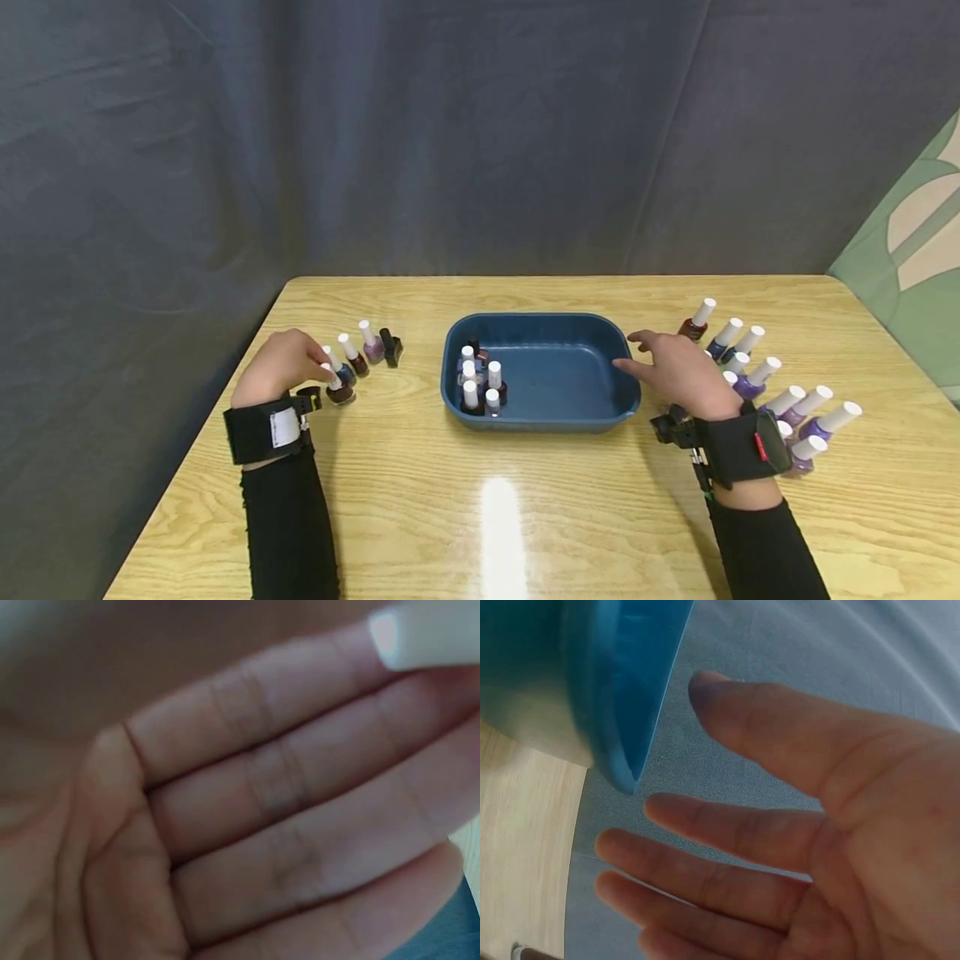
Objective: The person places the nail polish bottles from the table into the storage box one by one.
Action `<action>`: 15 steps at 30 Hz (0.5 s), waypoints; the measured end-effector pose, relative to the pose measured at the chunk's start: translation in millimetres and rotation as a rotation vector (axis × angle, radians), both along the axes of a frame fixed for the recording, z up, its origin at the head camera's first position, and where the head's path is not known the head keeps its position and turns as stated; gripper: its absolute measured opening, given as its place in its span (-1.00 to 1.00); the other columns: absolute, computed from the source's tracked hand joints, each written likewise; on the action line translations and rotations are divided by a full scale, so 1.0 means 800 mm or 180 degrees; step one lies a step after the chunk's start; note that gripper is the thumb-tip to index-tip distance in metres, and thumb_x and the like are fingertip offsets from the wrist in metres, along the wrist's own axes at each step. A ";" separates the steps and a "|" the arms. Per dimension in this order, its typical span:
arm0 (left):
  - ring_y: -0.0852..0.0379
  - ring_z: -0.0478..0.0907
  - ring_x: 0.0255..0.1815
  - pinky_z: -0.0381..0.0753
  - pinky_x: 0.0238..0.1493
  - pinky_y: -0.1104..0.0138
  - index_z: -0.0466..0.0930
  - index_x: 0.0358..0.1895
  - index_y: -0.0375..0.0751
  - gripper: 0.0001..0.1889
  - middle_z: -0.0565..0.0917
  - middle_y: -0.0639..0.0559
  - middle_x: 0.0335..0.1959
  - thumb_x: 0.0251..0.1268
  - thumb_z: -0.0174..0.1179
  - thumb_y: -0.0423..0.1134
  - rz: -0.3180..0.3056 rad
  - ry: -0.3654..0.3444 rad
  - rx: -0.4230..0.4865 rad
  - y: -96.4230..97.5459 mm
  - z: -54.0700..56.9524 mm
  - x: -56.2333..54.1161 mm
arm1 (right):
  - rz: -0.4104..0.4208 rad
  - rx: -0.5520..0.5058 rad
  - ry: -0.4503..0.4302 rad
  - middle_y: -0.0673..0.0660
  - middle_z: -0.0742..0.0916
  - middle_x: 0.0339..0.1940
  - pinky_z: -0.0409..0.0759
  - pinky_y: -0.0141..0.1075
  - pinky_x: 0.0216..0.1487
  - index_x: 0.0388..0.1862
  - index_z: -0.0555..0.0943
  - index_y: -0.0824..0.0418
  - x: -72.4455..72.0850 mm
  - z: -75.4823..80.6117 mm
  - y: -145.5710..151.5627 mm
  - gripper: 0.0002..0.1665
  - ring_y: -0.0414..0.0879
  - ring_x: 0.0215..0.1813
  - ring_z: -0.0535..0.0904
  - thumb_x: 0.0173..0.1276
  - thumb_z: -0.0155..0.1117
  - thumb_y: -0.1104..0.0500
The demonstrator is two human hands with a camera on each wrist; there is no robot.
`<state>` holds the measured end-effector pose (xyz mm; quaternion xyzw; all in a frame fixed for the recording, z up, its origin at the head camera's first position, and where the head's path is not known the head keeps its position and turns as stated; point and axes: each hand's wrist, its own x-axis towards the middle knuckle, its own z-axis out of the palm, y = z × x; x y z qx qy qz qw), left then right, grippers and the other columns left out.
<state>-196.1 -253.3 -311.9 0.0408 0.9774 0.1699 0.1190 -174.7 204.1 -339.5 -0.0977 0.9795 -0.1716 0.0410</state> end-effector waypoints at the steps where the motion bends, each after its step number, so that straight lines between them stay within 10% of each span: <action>1: 0.07 0.49 -0.44 0.40 -0.45 0.34 0.69 -0.45 -0.29 -0.86 0.68 -0.09 -0.44 -0.06 0.32 -0.27 -0.0006 -0.0020 -0.0004 0.000 -0.001 -0.001 | 0.0001 0.0000 0.0002 0.45 0.63 -0.06 0.56 -0.11 -0.35 0.09 0.46 0.46 0.000 0.000 0.000 -0.36 0.05 -0.37 0.64 0.26 0.20 -0.03; 15: 0.04 0.54 -0.38 0.46 -0.40 0.30 0.71 -0.36 -0.30 -0.85 0.70 -0.15 -0.35 0.00 0.30 -0.30 -0.0255 0.0032 -0.0042 0.002 0.005 0.003 | -0.0049 0.0017 -0.0036 0.45 0.63 -0.05 0.58 -0.05 -0.28 0.11 0.45 0.46 -0.001 0.000 0.001 -0.36 0.14 -0.26 0.65 0.26 0.19 -0.04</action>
